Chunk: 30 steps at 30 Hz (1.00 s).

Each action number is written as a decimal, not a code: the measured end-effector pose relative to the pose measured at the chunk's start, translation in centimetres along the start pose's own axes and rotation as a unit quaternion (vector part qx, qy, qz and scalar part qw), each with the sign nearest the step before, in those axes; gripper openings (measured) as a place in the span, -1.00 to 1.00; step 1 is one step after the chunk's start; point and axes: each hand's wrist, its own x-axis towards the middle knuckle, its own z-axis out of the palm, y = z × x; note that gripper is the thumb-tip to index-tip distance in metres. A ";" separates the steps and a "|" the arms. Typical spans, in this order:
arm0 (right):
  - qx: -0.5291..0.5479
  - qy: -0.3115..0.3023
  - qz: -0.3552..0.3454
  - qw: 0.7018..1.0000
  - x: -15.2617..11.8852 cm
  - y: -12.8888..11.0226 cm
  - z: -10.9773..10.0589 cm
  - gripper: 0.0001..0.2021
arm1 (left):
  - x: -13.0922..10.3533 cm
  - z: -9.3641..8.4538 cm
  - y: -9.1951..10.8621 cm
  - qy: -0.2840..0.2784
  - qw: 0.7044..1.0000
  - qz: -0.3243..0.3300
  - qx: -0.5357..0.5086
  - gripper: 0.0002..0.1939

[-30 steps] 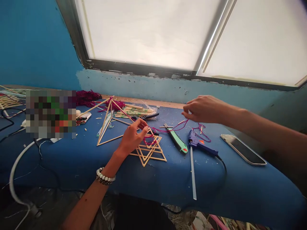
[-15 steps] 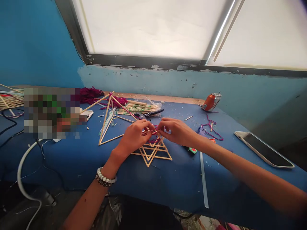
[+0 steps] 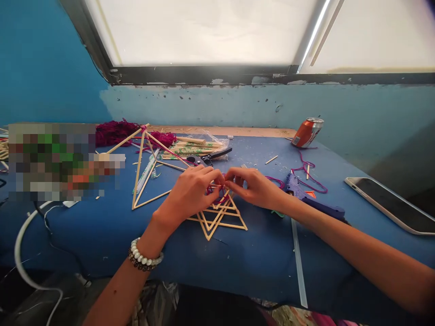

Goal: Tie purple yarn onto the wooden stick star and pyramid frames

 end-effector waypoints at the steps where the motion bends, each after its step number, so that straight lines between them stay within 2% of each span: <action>1: -0.001 0.005 -0.001 1.000 0.0 0.1 0.1 -0.89 | 0.1 0.0 0.0 -0.005 1.000 0.004 -0.007 -0.93; 6: -0.025 0.010 -0.004 1.000 -0.1 0.3 0.3 -0.88 | 0.3 -0.1 0.2 -0.023 0.999 0.034 0.021 -0.96; 16: -0.076 0.035 -0.060 0.995 -0.6 0.2 0.3 -0.90 | -0.6 -0.2 0.5 0.025 0.998 0.034 0.050 -0.95; 21: -0.089 0.020 -0.077 0.993 -0.9 0.4 0.4 -0.94 | -1.0 0.0 0.4 0.035 0.999 0.012 0.027 -0.94; 27: -0.100 0.024 -0.087 0.991 -1.1 0.3 0.5 -0.96 | -1.3 -0.3 0.1 0.001 0.997 -0.032 -0.065 -0.91; 30: -0.112 0.021 -0.103 0.988 -1.2 0.0 0.3 -0.96 | -1.4 -0.2 0.1 0.005 0.995 -0.050 -0.083 -0.89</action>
